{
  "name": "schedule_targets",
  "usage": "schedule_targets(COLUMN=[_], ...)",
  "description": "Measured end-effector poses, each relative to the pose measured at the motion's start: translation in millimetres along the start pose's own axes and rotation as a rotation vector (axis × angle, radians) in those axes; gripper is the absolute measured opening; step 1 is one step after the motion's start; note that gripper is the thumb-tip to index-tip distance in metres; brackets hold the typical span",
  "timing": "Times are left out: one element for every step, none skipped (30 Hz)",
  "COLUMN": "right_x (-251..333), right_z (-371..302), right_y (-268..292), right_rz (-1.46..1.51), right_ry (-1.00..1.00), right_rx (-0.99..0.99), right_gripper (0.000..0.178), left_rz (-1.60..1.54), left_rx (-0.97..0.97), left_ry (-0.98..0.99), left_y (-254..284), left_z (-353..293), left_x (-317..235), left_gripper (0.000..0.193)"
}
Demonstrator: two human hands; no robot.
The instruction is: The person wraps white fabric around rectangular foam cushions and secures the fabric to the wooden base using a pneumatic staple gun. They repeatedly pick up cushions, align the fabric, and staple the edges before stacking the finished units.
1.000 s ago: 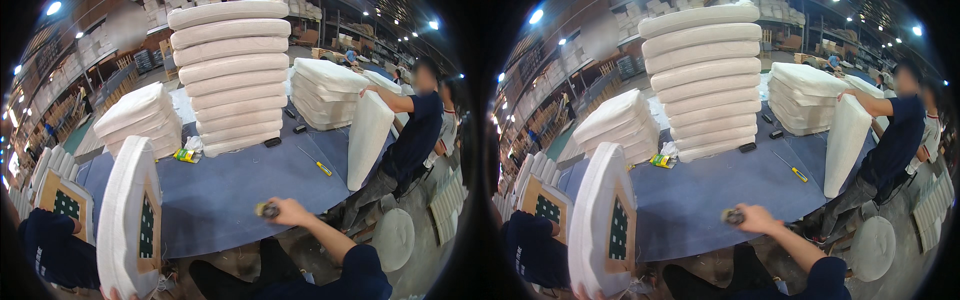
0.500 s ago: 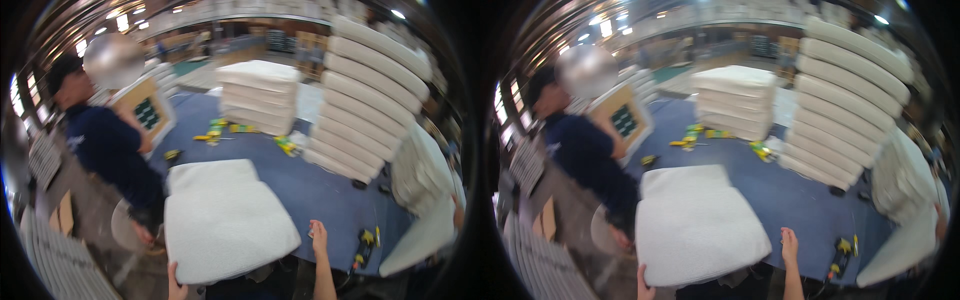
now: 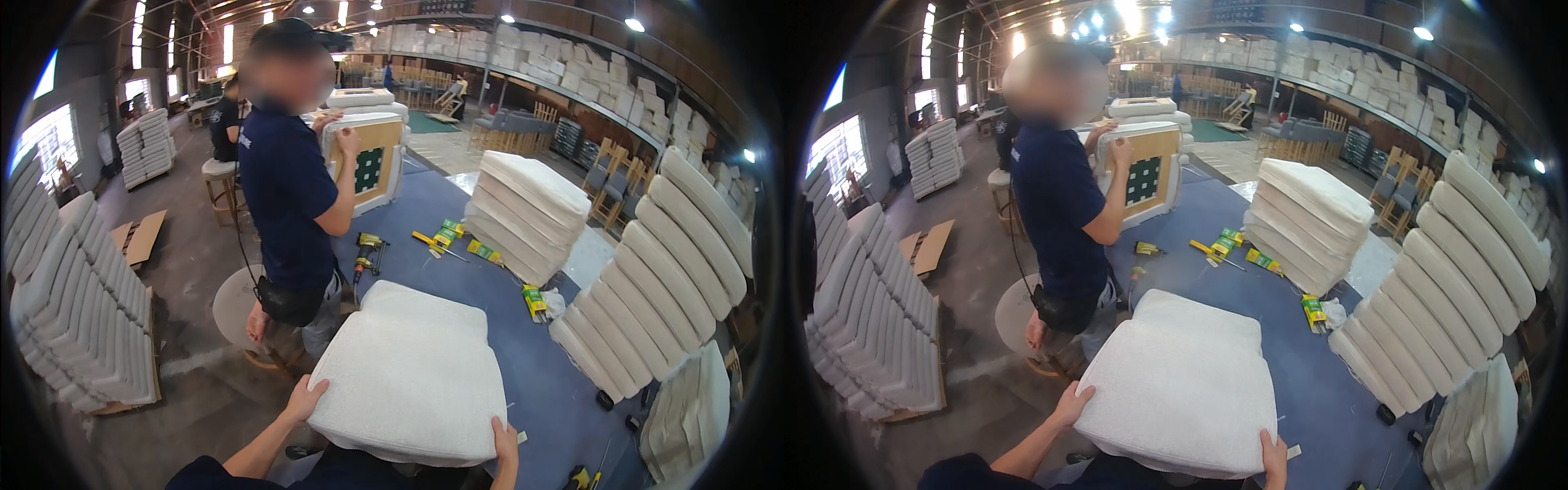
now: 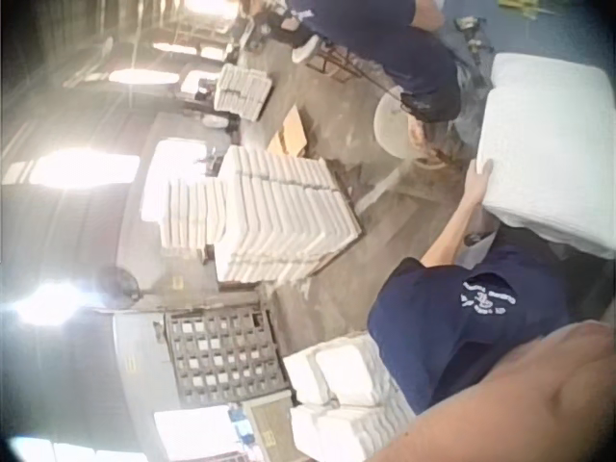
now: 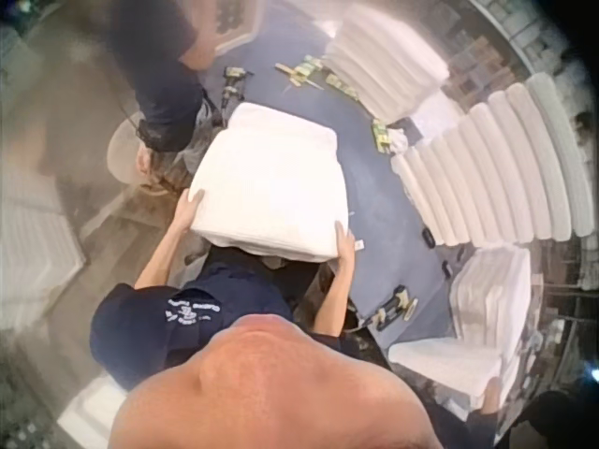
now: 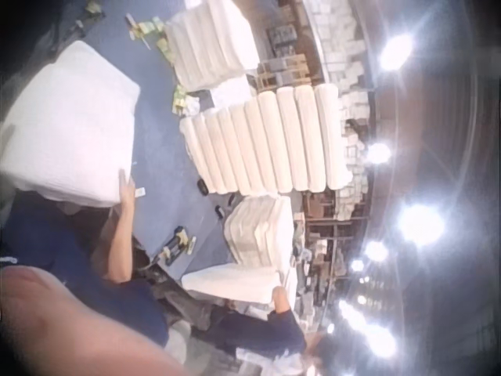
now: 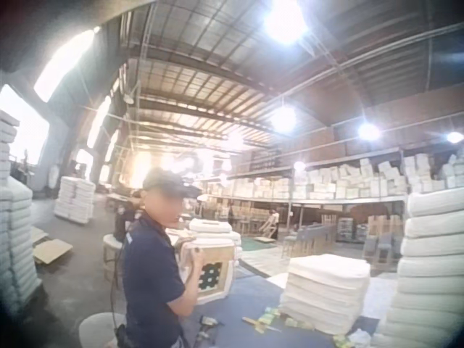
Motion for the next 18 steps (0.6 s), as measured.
schedule_targets(right_x=[-9.6, -20.5, -32.3, -30.9, -16.4, -4.8, 10.5, 30.9, 43.4, 6.8, -7.8, -6.9, -6.1, -8.1, -36.0, -77.3, -104.8, -120.2], right_z=[-14.6, -31.3, -47.2, -60.9, -71.9, -81.8, -89.3, -87.5, -85.2, -54.5, -43.1, -33.5, -21.1, -13.5, -0.7, 12.4, 25.3, 35.4], right_y=[4.5, 9.6, 15.0, 21.2, 26.5, 31.6, 34.4, 30.1, 31.3, 39.2, 39.0, 39.0, 29.7, 25.7, 39.1, 61.6, 94.6, 121.2], right_rz=[0.103, 0.203, 0.3, 0.298, 0.288, 0.277, 0.213, 0.16, 0.109, -0.1, -0.24, -0.38, -0.468, -0.564, -0.555, -0.55, -0.545, -0.538], right_ry=[-0.004, -0.011, -0.023, -0.005, 0.001, -0.01, -0.004, 0.013, 0.074, 0.039, 0.104, 0.188, 0.104, 0.026, 0.066, 0.096, 0.056, 0.008], right_rx=[-0.027, -0.055, -0.089, -0.142, -0.192, -0.238, -0.258, -0.247, -0.228, -0.187, -0.255, -0.323, -0.31, -0.304, -0.294, -0.288, -0.415, -0.536], right_gripper=[0.058, 0.059, 0.059, 0.06, 0.061, 0.062, 0.064, 0.066, 0.068, 0.061, 0.056, 0.053, 0.048, 0.045, 0.044, 0.043, 0.041, 0.04], left_rz=[0.053, 0.082, 0.108, 0.132, 0.2, 0.217, 0.344, 0.493, 0.641, 0.904, 1.003, 1.088, 1.024, 0.944, 1.023, 1.088, 1.038, 0.987], left_rx=[0.038, 0.077, 0.122, 0.17, 0.222, 0.302, 0.372, 0.382, 0.317, 0.132, 0.214, 0.284, 0.373, 0.462, 0.653, 0.857, 1.054, 1.258], left_ry=[-0.039, -0.105, -0.164, -0.21, -0.256, -0.235, -0.269, -0.361, -0.392, -0.625, -0.729, -0.853, -0.917, -0.984, -1.087, -1.191, -1.236, -1.268], left_y=[-6.2, -13.3, -23.1, -34.7, -48.0, -70.1, -97.0, -109.3, -138.1, -153.7, -186.0, -219.0, -236.3, -260.6, -311.8, -354.9, -377.8, -387.6], left_z=[1.9, 9.1, 17.4, 25.8, 51.6, 70.7, 95.1, 129.8, 139.8, 161.3, 167.9, 166.0, 164.3, 157.8, 116.2, 60.6, 9.9, -32.5], left_x=[-19.0, -38.8, -55.6, -69.5, -79.9, -101.2, -125.0, -132.2, -157.0, -161.7, -163.7, -163.9, -136.7, -111.4, -90.4, -70.4, -54.7, -42.2], left_gripper=[0.05, 0.051, 0.051, 0.052, 0.053, 0.055, 0.06, 0.062, 0.061, 0.059, 0.061, 0.064, 0.064, 0.064, 0.072, 0.08, 0.088, 0.095])
Point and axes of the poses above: each hand's wrist, its own z-axis towards the middle knuckle, its own y-axis out of the back of the hand, x = y × z, the point moved 7 cm from there along z, towards the middle knuckle, and after that the axes turned 6 degrees about -z, right-handed, at the moved point
